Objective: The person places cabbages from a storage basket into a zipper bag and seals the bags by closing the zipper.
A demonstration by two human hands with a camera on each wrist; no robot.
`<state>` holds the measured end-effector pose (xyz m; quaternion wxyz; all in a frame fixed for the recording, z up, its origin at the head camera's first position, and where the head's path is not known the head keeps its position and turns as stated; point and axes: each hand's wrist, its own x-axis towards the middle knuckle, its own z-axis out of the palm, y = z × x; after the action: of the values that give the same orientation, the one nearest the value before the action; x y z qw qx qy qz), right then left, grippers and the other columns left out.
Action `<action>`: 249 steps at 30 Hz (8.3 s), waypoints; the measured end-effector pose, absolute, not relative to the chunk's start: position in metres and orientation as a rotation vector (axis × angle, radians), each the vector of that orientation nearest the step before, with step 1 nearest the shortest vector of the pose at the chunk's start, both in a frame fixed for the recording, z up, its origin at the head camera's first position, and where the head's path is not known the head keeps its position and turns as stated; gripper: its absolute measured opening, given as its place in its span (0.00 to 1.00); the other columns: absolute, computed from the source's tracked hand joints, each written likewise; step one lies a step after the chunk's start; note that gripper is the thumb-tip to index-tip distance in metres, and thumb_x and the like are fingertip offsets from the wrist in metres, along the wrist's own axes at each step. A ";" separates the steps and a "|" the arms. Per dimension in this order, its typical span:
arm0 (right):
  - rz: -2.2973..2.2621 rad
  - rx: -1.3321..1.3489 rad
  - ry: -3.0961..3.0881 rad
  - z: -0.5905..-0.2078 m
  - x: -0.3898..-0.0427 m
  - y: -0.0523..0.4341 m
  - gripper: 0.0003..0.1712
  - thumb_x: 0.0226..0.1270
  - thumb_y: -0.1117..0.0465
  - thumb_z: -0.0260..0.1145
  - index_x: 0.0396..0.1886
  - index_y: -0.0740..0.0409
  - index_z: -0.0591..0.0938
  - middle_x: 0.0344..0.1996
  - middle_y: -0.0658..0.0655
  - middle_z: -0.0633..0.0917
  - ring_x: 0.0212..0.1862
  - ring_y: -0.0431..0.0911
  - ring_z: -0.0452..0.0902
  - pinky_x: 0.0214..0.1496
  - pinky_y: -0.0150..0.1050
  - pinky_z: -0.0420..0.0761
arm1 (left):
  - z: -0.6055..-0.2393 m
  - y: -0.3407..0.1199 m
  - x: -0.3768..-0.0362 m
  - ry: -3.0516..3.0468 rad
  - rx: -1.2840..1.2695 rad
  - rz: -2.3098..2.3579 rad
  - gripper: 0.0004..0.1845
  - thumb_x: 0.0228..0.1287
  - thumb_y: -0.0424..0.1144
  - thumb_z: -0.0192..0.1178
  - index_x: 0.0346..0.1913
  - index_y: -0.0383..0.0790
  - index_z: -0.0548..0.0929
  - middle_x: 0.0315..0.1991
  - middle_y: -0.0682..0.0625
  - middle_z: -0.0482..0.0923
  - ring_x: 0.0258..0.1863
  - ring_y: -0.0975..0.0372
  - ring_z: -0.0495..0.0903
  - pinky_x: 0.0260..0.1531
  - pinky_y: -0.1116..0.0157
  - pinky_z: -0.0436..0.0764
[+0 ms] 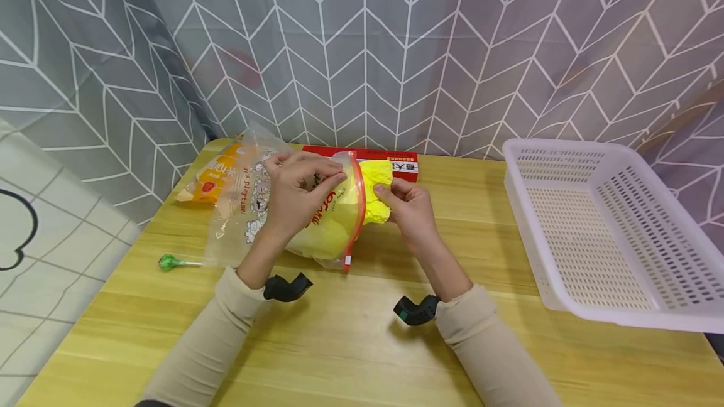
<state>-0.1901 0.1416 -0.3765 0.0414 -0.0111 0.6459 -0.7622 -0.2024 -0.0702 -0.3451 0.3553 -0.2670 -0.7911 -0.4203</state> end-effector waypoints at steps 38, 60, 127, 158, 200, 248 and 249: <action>-2.210 -0.489 2.489 -0.394 -0.200 0.133 0.13 0.67 0.72 0.68 0.51 0.72 0.85 0.36 0.33 0.87 0.39 0.35 0.83 0.40 0.27 0.83 | -0.344 -0.073 -0.205 -2.071 -0.629 -1.344 0.05 0.59 0.39 0.75 0.37 0.43 0.92 0.44 0.51 0.91 0.53 0.59 0.83 0.67 0.47 0.51; -2.445 -0.528 2.181 -0.393 -0.188 0.156 0.34 0.69 0.75 0.63 0.74 0.65 0.69 0.61 0.48 0.79 0.47 0.39 0.81 0.45 0.29 0.83 | -0.340 -0.079 -0.209 -1.900 -0.490 -1.467 0.08 0.59 0.40 0.75 0.39 0.41 0.92 0.39 0.47 0.91 0.46 0.60 0.83 0.63 0.50 0.56; -2.357 0.072 2.283 -0.435 -0.157 0.104 0.11 0.70 0.64 0.69 0.41 0.70 0.84 0.24 0.46 0.86 0.24 0.44 0.82 0.24 0.35 0.81 | -0.334 -0.080 -0.206 -1.802 -0.508 -1.528 0.06 0.60 0.35 0.74 0.38 0.36 0.91 0.38 0.41 0.90 0.43 0.60 0.84 0.61 0.56 0.68; -2.909 -0.132 2.524 -0.373 -0.208 0.189 0.04 0.68 0.71 0.67 0.38 0.62 0.87 0.28 0.43 0.89 0.28 0.35 0.81 0.33 0.25 0.80 | -0.359 -0.058 -0.203 -1.867 -0.494 -1.722 0.07 0.62 0.34 0.71 0.39 0.33 0.89 0.41 0.39 0.89 0.50 0.53 0.86 0.59 0.60 0.77; -3.054 -0.542 2.252 -0.364 -0.200 0.194 0.06 0.68 0.75 0.65 0.39 0.66 0.88 0.28 0.50 0.90 0.28 0.37 0.86 0.32 0.27 0.82 | -0.371 -0.078 -0.224 -1.944 -0.176 -1.930 0.08 0.67 0.34 0.67 0.40 0.29 0.85 0.30 0.67 0.82 0.37 0.69 0.80 0.42 0.67 0.75; -2.216 -0.541 2.864 -0.279 -0.172 0.192 0.09 0.70 0.66 0.68 0.37 0.71 0.86 0.25 0.39 0.88 0.28 0.37 0.82 0.36 0.28 0.81 | -0.290 -0.157 -0.188 -2.114 -0.474 -1.628 0.03 0.71 0.38 0.64 0.39 0.43 0.84 0.37 0.56 0.81 0.46 0.64 0.76 0.56 0.63 0.68; -2.237 -0.540 2.863 -0.278 -0.173 0.191 0.08 0.70 0.66 0.68 0.36 0.70 0.86 0.24 0.39 0.88 0.28 0.36 0.82 0.37 0.28 0.81 | -0.290 -0.157 -0.189 -2.127 -0.479 -1.628 0.03 0.71 0.38 0.64 0.39 0.42 0.84 0.37 0.56 0.81 0.46 0.64 0.76 0.56 0.63 0.68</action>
<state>-0.1728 0.1909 -0.2781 -0.2629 -0.1418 0.7520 -0.5876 -0.1886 -0.1574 -0.2898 0.2089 -0.1722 -0.7644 -0.5851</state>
